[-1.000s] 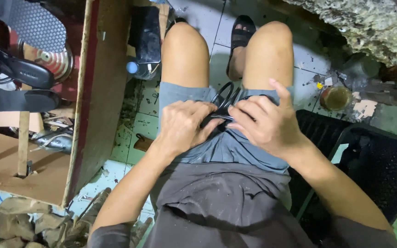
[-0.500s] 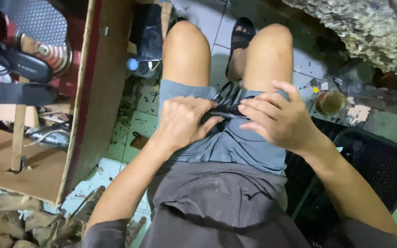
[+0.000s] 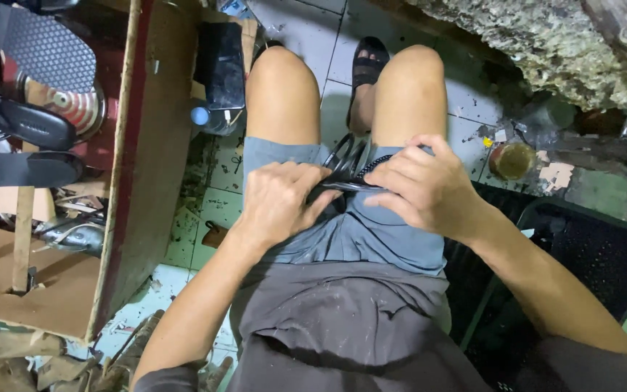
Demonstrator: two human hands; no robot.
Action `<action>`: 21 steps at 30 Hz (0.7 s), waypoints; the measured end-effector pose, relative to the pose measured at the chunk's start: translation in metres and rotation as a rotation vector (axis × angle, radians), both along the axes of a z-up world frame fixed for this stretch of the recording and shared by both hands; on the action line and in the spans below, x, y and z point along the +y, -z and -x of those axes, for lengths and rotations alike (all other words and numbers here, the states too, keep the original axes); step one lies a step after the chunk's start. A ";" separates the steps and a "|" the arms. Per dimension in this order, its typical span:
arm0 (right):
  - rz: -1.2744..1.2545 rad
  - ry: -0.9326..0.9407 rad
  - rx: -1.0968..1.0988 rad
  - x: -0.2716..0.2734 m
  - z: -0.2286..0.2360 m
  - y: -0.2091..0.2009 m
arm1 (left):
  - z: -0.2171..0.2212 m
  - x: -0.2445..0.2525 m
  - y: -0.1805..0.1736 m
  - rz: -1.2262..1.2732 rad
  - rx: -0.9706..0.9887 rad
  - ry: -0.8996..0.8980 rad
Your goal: Assembling sandals by attaching straps to soles and using a small hammer to secure them.
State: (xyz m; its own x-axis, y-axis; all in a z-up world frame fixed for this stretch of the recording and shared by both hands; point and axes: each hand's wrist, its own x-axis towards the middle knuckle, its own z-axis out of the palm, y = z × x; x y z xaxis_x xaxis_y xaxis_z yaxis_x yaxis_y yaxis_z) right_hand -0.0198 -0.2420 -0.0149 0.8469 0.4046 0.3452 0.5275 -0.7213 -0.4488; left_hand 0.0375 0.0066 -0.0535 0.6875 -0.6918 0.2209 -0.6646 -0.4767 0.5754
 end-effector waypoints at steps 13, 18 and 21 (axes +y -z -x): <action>0.231 0.161 -0.190 0.037 0.018 -0.002 | 0.005 0.002 -0.017 0.117 0.210 -0.014; 0.216 0.226 -0.179 0.056 0.017 -0.001 | 0.004 0.003 -0.021 0.116 0.268 -0.045; 0.203 0.275 -0.125 0.062 0.017 0.004 | 0.002 0.002 -0.021 0.164 0.280 -0.042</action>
